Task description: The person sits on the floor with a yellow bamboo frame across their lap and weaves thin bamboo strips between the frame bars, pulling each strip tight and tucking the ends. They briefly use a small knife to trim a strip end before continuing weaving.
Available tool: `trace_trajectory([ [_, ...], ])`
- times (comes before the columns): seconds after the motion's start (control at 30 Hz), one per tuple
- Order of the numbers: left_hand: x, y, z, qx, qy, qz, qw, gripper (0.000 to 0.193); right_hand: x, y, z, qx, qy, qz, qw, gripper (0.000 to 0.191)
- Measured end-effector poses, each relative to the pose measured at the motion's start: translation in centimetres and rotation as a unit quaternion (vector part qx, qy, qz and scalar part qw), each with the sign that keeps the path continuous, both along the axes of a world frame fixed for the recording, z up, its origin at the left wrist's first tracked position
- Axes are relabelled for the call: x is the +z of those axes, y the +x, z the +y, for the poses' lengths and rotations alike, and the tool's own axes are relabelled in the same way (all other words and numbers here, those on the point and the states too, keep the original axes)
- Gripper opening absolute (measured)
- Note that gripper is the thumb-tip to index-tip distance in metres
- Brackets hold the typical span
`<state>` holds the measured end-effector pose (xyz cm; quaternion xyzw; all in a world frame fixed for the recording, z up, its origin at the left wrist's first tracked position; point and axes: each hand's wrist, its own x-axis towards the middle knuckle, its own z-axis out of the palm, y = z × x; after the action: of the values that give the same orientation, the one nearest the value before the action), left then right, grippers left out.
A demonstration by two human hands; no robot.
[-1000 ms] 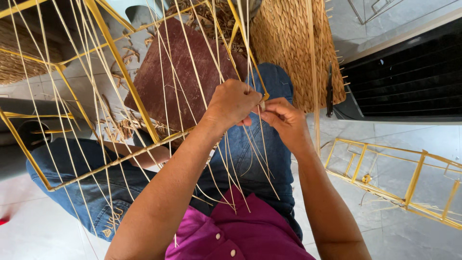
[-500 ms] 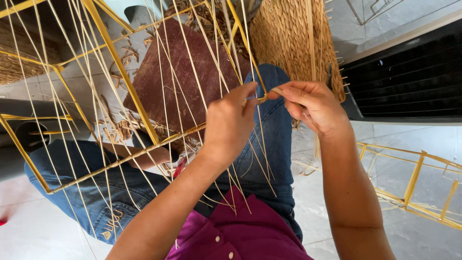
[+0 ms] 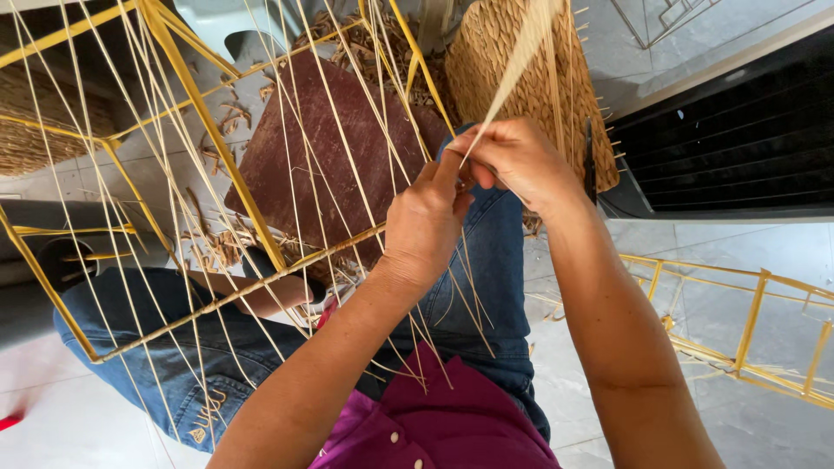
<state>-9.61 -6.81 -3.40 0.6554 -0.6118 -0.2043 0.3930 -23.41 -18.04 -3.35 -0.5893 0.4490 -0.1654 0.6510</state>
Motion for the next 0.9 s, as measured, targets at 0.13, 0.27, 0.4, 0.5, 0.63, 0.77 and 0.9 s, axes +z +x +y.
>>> trace_trajectory([
  [0.13, -0.7, -0.9, -0.1, -0.003, 0.059, -0.084, 0.995, 0.025, -0.1, -1.4, 0.2, 0.002, -0.009, -0.037, 0.999, 0.033],
  [0.27, -0.4, -1.1, -0.5, -0.009, 0.077, -0.099, 0.992, 0.012, -0.6, -3.5, 1.6, -0.169, -0.064, -0.069, 0.981, 0.034],
  [0.4, 0.3, 0.1, -1.9, -0.031, 0.113, -0.080, 0.990, 0.010, -2.7, -5.1, 5.2, -0.101, -0.062, -0.004, 0.993, 0.027],
  [0.5, 0.6, 1.9, -3.0, -0.085, 0.257, 0.070, 0.960, 0.013, -4.6, -5.6, 6.8, -0.019, -0.024, -0.003, 1.000, 0.023],
  [0.63, 0.8, 3.0, -3.4, -0.096, 0.308, 0.203, 0.925, 0.023, -6.0, -5.7, 6.3, -0.006, 0.020, -0.048, 0.999, 0.023],
  [0.77, 0.8, 2.6, -2.1, -0.055, 0.251, 0.184, 0.949, 0.024, -4.3, -6.8, 4.1, -0.009, 0.050, -0.062, 0.997, 0.025],
  [0.9, 1.0, 2.4, -1.2, -0.029, 0.218, 0.237, 0.946, 0.021, -1.3, -6.6, 2.4, -0.013, 0.049, -0.024, 0.998, 0.028],
])
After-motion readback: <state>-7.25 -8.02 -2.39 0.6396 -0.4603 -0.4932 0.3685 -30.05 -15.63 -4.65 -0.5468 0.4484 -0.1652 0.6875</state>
